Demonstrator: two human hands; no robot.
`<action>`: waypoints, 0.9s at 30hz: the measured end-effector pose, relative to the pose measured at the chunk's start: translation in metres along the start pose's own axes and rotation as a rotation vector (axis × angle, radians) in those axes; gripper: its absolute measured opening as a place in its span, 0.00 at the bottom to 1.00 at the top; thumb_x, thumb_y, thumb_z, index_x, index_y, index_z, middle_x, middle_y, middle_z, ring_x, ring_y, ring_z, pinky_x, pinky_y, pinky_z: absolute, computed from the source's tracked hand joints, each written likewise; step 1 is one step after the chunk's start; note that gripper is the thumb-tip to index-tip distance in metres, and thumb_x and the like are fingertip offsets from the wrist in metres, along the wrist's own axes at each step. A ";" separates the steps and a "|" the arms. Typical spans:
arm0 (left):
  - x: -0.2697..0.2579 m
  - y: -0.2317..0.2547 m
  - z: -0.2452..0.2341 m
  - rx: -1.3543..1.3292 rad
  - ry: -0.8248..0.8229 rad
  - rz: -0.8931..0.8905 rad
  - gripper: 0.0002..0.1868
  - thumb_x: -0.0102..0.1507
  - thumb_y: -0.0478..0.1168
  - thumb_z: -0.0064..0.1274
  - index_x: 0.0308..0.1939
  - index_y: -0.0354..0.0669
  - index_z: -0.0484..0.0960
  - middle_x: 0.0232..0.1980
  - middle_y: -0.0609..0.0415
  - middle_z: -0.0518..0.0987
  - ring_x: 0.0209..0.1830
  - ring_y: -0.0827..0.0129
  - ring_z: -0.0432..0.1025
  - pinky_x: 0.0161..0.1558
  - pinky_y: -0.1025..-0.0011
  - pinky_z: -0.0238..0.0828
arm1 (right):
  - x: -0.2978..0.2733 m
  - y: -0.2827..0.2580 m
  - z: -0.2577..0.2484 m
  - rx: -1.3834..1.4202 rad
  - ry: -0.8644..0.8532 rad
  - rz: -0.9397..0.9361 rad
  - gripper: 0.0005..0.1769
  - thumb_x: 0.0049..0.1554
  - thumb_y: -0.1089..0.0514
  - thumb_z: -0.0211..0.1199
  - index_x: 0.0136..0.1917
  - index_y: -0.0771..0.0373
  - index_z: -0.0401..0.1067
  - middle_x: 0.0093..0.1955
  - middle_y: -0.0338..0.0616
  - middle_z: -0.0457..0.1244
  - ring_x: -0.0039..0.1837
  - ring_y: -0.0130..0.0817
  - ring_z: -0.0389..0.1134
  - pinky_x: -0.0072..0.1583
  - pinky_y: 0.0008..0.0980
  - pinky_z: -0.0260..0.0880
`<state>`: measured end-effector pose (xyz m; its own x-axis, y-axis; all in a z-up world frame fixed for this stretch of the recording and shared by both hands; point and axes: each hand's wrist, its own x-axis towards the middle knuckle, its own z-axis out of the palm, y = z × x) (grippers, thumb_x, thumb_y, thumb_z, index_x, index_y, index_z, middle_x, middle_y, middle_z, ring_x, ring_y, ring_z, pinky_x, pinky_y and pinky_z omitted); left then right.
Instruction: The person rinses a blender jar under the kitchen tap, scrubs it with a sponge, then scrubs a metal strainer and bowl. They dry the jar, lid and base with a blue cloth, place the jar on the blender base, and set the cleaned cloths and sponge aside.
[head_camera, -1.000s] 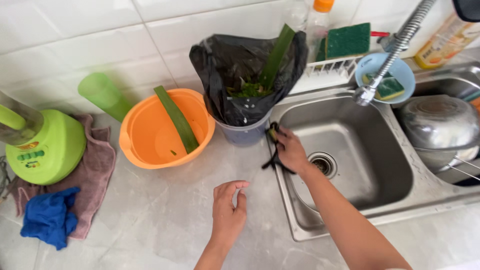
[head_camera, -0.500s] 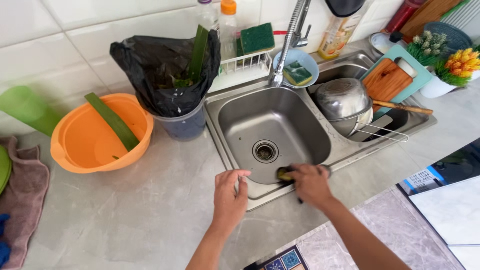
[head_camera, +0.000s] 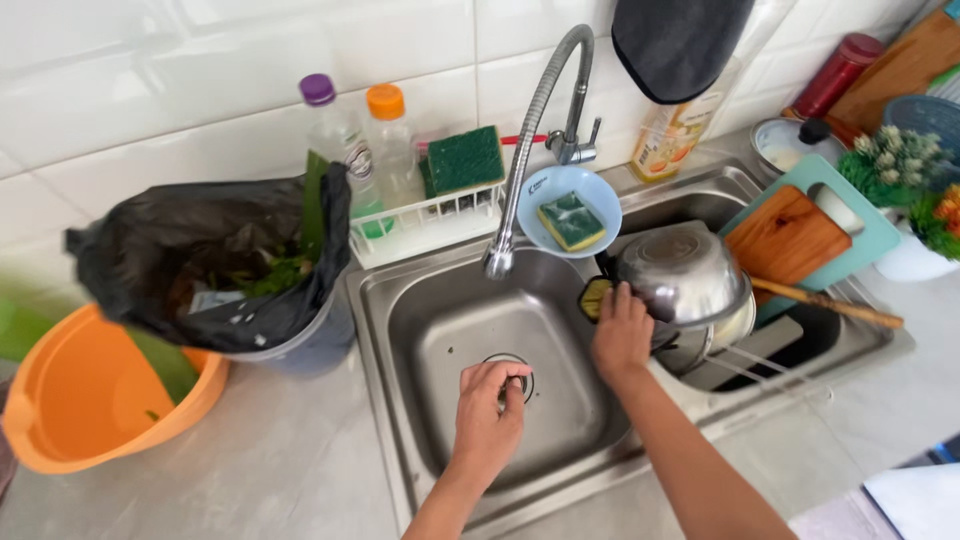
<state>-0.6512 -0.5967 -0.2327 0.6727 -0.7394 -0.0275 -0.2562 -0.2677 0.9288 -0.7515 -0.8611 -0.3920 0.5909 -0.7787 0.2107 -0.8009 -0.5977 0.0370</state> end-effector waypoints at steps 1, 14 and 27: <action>0.010 -0.002 0.011 -0.011 0.008 0.002 0.10 0.64 0.32 0.47 0.45 0.46 0.84 0.49 0.58 0.82 0.57 0.65 0.68 0.44 0.70 0.74 | 0.011 -0.007 -0.001 -0.045 0.019 -0.047 0.34 0.57 0.61 0.55 0.76 0.66 0.59 0.82 0.54 0.46 0.74 0.52 0.52 0.69 0.50 0.54; 0.248 -0.057 0.170 -0.857 0.100 -0.578 0.16 0.69 0.44 0.49 0.55 0.37 0.74 0.44 0.47 0.80 0.38 0.66 0.77 0.42 0.68 0.78 | 0.007 -0.009 -0.066 0.022 -0.183 -0.156 0.43 0.50 0.59 0.58 0.79 0.54 0.55 0.84 0.49 0.42 0.77 0.43 0.48 0.67 0.53 0.51; 0.132 -0.049 0.042 -0.602 0.125 -0.599 0.15 0.67 0.38 0.46 0.46 0.28 0.83 0.35 0.48 0.83 0.27 0.69 0.76 0.33 0.71 0.81 | 0.027 -0.011 -0.017 0.203 0.033 -0.186 0.35 0.54 0.60 0.52 0.75 0.65 0.57 0.81 0.61 0.44 0.74 0.56 0.50 0.70 0.53 0.51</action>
<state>-0.5788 -0.7068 -0.2976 0.6572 -0.4953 -0.5681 0.5551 -0.1918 0.8094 -0.7281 -0.8726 -0.3705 0.7200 -0.6472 0.2503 -0.6409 -0.7585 -0.1179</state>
